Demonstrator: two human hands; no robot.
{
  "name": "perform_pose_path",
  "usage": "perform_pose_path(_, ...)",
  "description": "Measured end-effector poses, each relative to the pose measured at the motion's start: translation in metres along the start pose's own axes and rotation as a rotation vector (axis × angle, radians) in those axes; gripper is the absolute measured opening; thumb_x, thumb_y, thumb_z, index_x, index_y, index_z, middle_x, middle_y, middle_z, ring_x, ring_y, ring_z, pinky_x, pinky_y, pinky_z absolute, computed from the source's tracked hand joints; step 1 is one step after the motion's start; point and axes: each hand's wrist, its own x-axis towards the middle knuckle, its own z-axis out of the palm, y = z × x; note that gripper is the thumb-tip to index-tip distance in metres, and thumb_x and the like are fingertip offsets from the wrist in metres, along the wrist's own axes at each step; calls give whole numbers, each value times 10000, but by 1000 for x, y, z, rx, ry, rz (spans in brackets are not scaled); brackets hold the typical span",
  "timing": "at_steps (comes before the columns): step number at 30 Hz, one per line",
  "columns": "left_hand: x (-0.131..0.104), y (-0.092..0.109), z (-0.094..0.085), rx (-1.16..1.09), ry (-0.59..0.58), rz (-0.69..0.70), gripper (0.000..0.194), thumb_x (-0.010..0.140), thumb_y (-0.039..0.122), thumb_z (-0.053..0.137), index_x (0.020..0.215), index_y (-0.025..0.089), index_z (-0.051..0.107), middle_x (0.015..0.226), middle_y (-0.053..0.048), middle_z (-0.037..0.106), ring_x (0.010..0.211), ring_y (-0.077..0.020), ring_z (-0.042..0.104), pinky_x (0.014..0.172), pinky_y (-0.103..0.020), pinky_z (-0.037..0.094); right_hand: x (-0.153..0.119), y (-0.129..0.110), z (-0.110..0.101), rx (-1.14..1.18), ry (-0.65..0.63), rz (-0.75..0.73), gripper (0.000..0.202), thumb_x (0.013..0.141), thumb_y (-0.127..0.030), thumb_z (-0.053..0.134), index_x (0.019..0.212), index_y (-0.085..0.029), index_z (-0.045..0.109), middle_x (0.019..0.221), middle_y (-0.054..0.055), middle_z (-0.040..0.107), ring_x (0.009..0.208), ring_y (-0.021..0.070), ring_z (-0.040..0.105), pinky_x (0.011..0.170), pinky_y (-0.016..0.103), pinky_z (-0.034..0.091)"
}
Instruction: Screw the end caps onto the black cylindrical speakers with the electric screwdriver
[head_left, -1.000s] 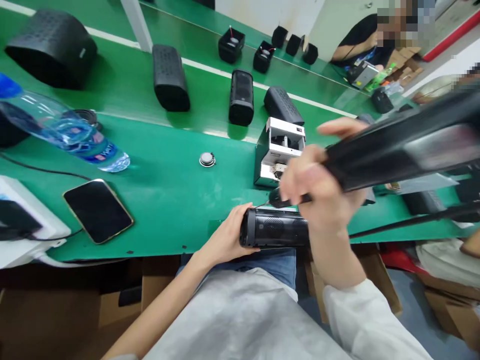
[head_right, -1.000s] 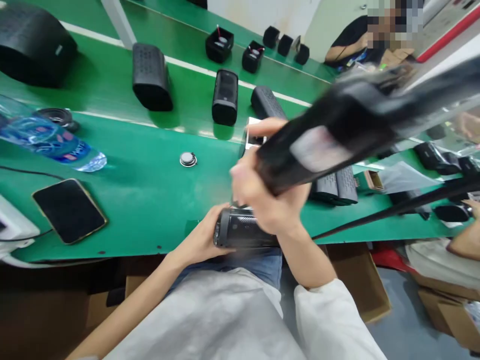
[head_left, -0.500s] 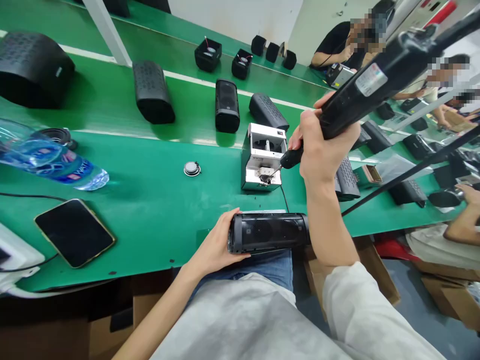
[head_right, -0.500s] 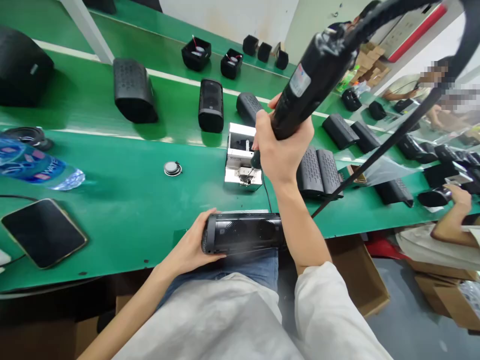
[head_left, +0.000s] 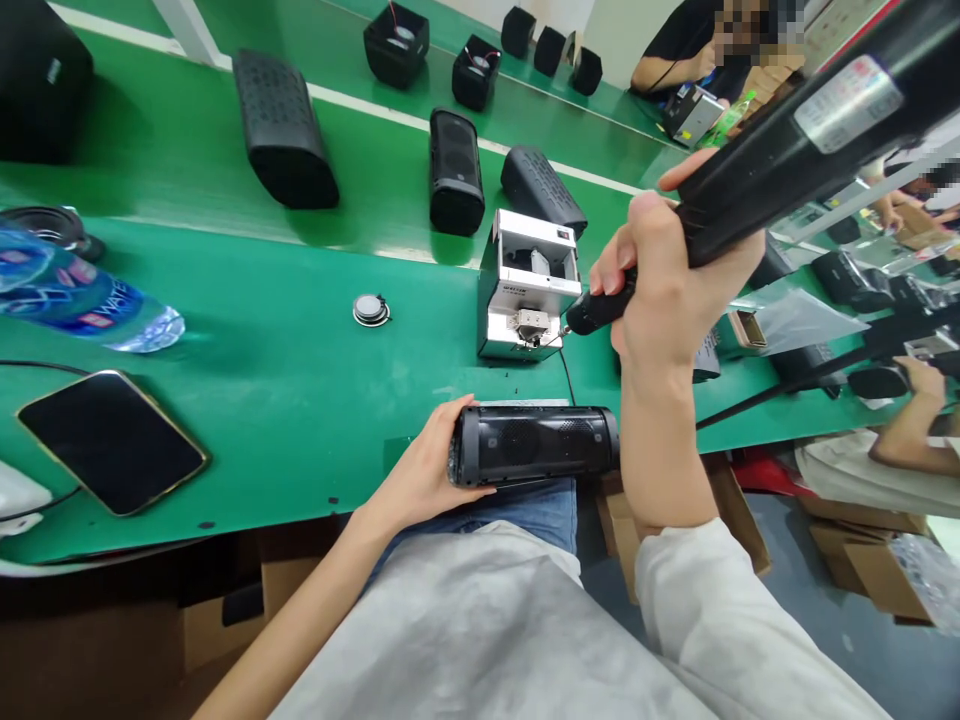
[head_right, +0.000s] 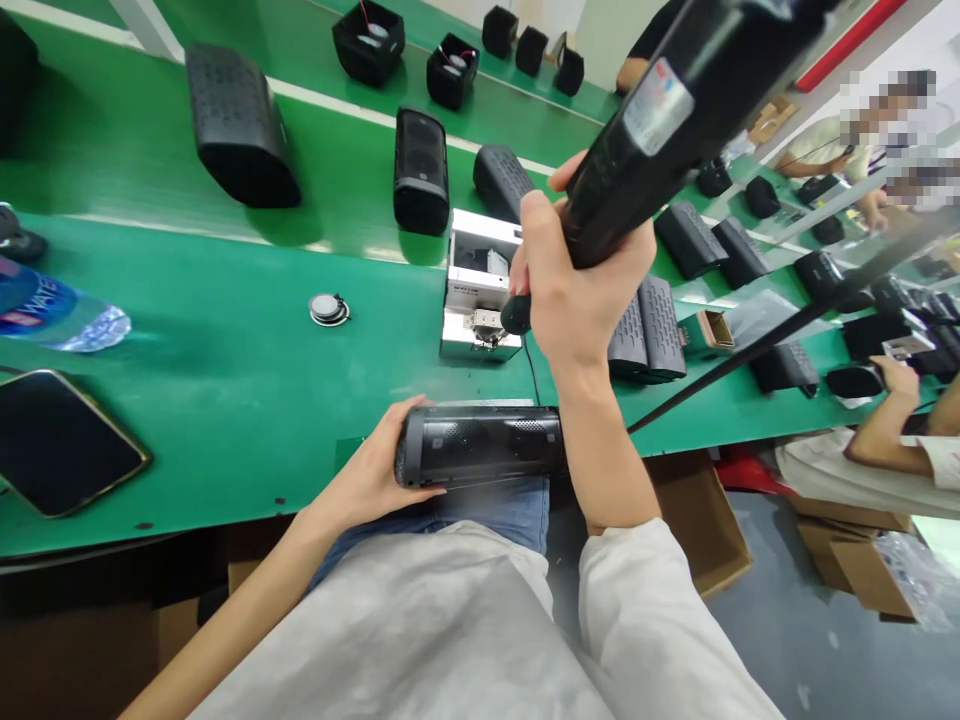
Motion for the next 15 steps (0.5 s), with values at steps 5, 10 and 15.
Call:
perform_pose_path(5,0,0,1,-6,11,11,1208,832,387,979,1749,356,193,1678,-178,481,1577,-441,530,1300,-656,483,-18,-37,-4,203,-40,-46,163,888,-197,777,938,-296,657,576,-98,432,406,115,380,382,299,329)
perform_pose_path(10,0,1,0,-9,18,20,1191,837,381,979,1744,359,208,1670,-168,493,1570,-431,536,1298,-653,484,-30,-59,-8,255,-32,-43,215,842,-86,733,946,-256,652,562,-121,423,370,90,350,354,264,296)
perform_pose_path(15,0,1,0,-19,12,15,1170,843,380,974,1740,359,224,1673,-166,495,1570,-435,538,1288,-651,496,-37,-63,-13,153,-42,18,201,874,-197,809,954,-302,658,574,-108,412,371,113,392,361,280,343)
